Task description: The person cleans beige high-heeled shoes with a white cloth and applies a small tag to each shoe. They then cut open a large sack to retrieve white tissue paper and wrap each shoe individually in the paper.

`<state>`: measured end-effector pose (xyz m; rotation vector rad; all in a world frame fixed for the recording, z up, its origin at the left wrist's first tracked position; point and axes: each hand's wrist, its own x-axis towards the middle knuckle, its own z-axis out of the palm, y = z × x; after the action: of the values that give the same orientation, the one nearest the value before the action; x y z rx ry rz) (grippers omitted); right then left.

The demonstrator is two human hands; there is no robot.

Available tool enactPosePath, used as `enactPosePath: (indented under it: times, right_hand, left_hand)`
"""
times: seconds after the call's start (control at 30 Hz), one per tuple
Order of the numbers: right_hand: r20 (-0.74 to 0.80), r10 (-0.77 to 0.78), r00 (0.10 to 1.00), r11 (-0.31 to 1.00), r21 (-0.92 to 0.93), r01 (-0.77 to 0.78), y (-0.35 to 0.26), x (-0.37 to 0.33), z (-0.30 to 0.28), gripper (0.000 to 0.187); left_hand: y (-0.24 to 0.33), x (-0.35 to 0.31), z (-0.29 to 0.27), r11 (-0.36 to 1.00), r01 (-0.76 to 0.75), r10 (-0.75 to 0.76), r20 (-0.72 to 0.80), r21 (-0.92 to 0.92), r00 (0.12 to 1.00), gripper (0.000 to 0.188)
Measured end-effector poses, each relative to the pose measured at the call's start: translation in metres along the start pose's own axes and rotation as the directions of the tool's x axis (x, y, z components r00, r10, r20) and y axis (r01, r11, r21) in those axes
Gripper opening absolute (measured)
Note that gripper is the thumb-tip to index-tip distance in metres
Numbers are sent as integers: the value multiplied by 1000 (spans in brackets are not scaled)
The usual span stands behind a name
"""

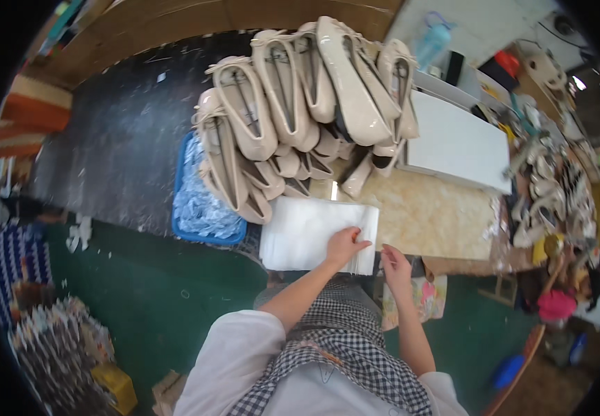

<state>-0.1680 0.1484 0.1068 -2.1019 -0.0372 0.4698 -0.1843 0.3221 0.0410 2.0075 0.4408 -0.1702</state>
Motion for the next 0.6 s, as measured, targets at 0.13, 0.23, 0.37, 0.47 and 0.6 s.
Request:
enactPosePath:
  times: [0.13, 0.23, 0.37, 0.47, 0.6]
  right_hand:
    - [41, 54, 998, 975, -216, -44, 23, 7, 10, 39]
    - [95, 31, 995, 984, -180, -13, 50, 11, 23, 43]
    - [169, 110, 980, 985, 112, -130, 57, 9, 28, 44]
    - [267, 202, 942, 972, 65, -227, 31, 10, 20, 42]
    - [277, 46, 960, 992, 97, -75, 48, 16, 10, 38]
  left_hand:
    - [0, 0, 3, 999, -15, 15, -15, -48, 1000, 49]
    - [8, -1, 0, 1000, 29, -29, 27, 2, 999, 49]
    - [10, -2, -1, 986, 153, -153, -7, 62, 988, 46]
    - [4, 2, -3, 988, 150, -150, -27, 20, 988, 45]
    - [-4, -2, -4, 996, 28, -33, -68, -79, 997, 41]
